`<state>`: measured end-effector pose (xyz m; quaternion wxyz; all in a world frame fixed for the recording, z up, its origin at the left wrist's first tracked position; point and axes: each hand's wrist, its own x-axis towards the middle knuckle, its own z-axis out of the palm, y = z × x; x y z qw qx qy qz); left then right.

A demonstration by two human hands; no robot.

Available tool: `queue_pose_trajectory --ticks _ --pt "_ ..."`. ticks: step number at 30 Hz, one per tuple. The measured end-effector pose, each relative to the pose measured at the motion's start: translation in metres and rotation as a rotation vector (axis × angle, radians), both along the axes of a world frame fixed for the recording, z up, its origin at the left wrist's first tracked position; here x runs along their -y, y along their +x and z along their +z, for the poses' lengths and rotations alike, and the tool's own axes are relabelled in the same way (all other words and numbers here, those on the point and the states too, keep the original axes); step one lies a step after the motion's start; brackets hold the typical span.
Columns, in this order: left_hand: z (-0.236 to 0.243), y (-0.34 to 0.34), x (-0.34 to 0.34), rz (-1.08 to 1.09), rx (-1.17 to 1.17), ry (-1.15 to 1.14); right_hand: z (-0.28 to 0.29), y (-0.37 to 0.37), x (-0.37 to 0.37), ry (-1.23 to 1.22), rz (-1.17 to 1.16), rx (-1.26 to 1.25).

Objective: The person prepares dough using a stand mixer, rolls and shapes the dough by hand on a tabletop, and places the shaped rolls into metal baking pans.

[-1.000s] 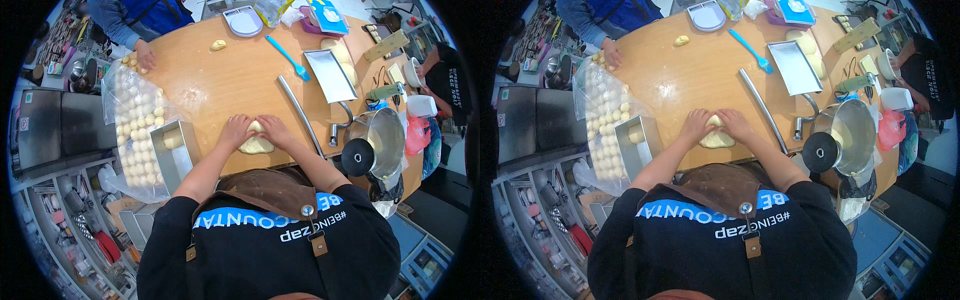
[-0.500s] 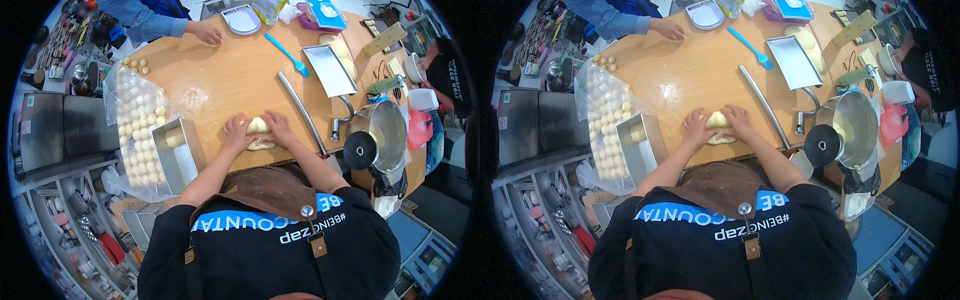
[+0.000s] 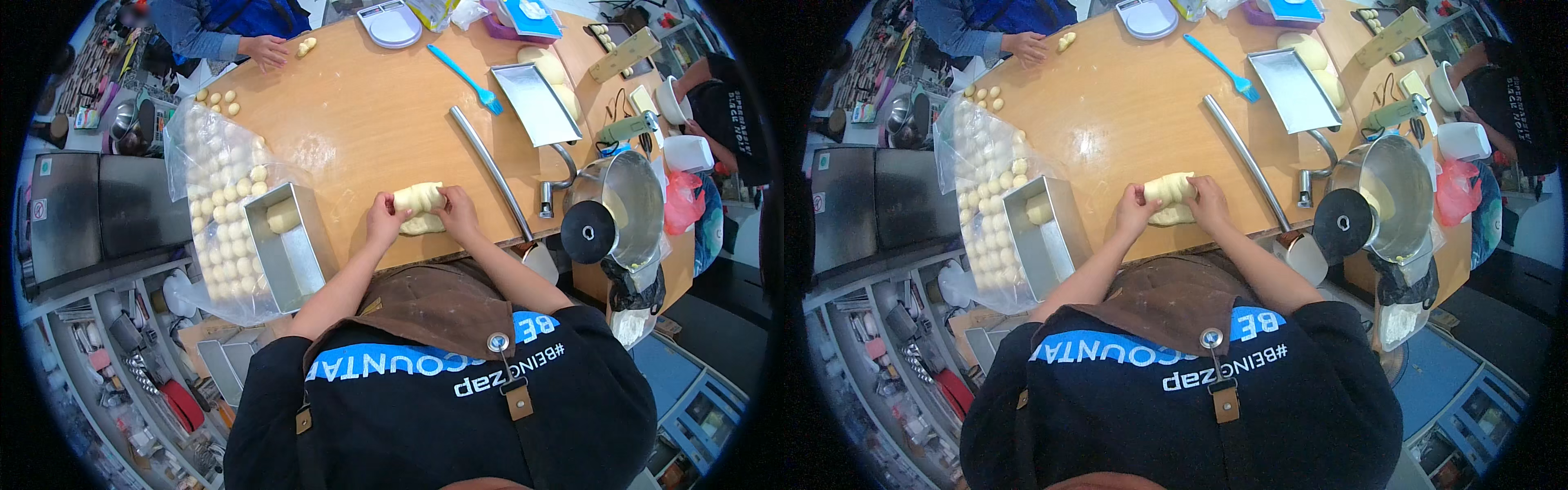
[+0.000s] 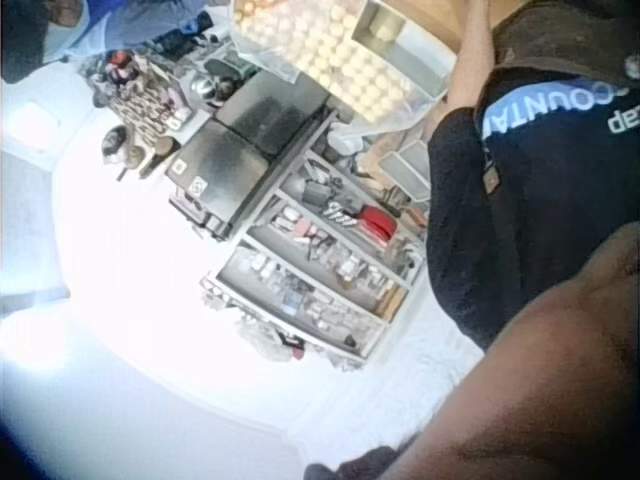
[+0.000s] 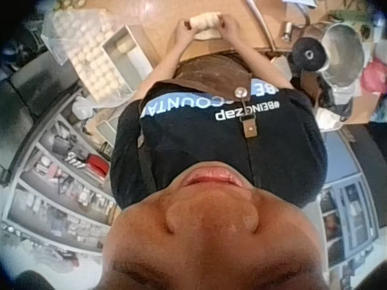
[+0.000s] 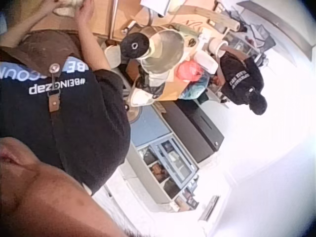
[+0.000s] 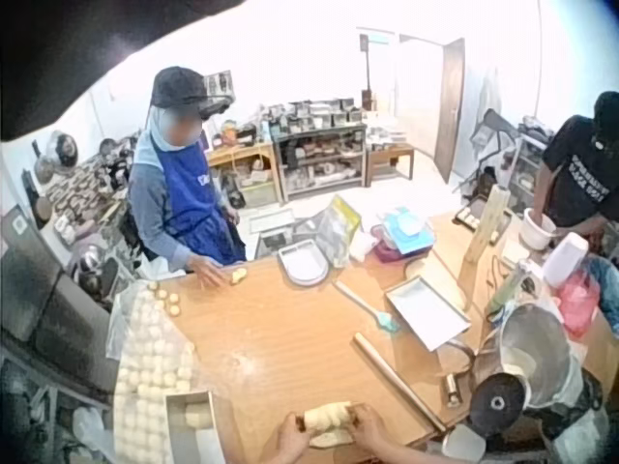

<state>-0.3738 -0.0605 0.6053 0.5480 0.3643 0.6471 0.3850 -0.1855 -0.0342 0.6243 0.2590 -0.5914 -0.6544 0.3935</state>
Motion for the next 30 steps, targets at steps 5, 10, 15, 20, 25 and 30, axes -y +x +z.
queue_pose_trajectory --ticks 5,10,15,20,25,30 --pt "0.059 0.003 0.002 -0.16 -1.017 0.103 0.028 0.025 0.011 0.349 0.071 0.422" --pt "0.021 -0.015 -0.037 -0.432 -0.814 0.477 -0.008 0.004 -0.025 0.24 0.32 0.084" --pt "0.007 -0.019 -0.034 -0.873 -0.674 0.45 -0.016 0.011 0.01 0.309 0.588 0.35" --pt "0.055 -0.01 -0.001 -0.752 -0.98 0.849 -0.001 0.045 0.021 0.553 0.406 0.386" --pt "0.038 0.003 -0.019 -0.689 -0.886 0.501 -0.018 0.022 -0.008 0.264 0.176 0.094" --pt "0.043 0.003 0.004 -0.919 -0.982 0.42 -0.025 0.019 0.02 0.376 0.559 0.317"
